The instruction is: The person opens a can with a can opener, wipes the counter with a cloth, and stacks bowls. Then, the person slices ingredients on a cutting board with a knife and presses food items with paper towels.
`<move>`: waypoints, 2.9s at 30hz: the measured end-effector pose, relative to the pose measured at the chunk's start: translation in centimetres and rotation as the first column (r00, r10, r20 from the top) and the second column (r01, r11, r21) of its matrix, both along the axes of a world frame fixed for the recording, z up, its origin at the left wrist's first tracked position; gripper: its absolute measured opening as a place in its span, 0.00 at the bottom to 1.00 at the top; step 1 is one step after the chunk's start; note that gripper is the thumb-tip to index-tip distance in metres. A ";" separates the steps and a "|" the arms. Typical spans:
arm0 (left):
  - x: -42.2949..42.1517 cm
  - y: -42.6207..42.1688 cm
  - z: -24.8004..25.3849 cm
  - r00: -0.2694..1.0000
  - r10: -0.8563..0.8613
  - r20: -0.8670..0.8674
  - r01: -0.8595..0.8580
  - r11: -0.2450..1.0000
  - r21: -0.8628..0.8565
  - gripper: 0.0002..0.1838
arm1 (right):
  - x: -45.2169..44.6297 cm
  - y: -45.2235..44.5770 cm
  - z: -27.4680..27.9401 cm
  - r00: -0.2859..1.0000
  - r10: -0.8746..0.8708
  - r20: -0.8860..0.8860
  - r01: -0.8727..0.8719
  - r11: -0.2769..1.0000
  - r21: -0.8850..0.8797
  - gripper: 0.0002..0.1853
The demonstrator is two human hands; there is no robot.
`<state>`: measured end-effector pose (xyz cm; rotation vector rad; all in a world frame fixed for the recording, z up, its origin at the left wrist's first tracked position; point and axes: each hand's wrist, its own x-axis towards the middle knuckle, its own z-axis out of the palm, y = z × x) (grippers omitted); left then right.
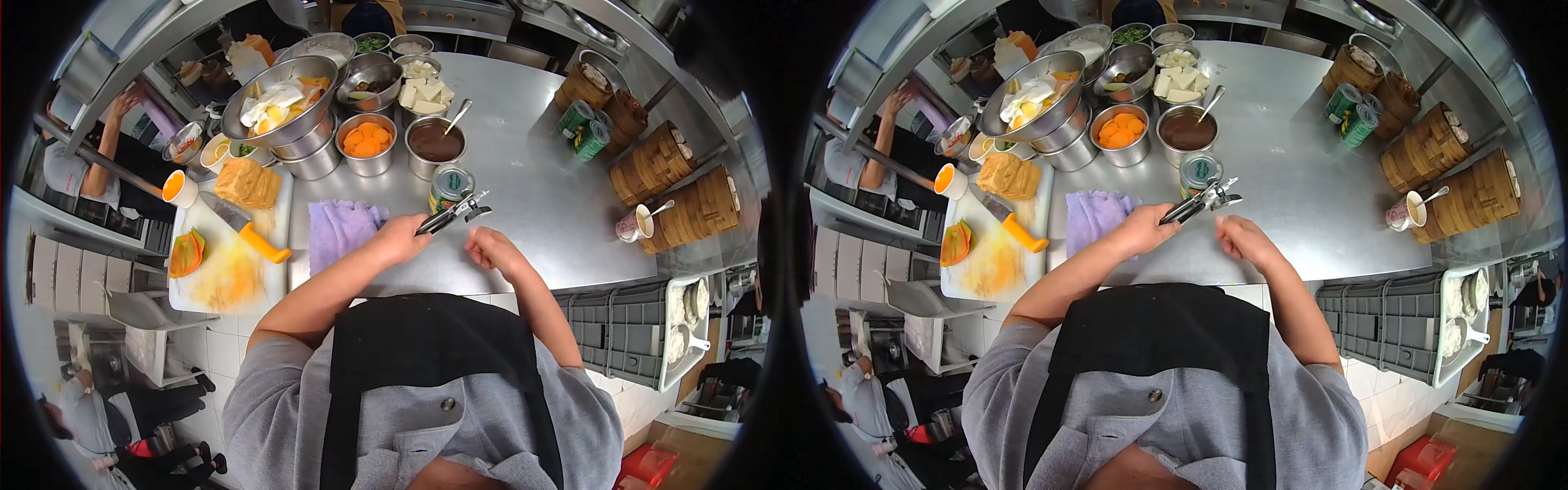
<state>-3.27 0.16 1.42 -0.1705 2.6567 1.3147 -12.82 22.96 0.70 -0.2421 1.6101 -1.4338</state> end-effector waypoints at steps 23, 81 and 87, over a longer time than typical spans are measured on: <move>10.1 -6.4 3.1 0.947 0.024 0.320 -0.231 0.745 0.626 0.24 | -5.1 -2.8 0.1 0.297 -0.320 -0.900 0.004 0.943 -0.334 0.33; -8.2 4.1 -5.2 0.764 0.454 -0.458 -0.360 0.889 0.282 0.47 | -5.8 -1.6 -0.4 0.579 -0.808 -0.106 0.675 0.549 -0.493 0.07; -5.1 3.1 -3.1 0.776 0.465 -0.425 -0.350 0.879 0.323 0.47 | -8.6 -3.9 3.8 0.745 -0.620 0.247 0.659 0.624 -0.421 0.12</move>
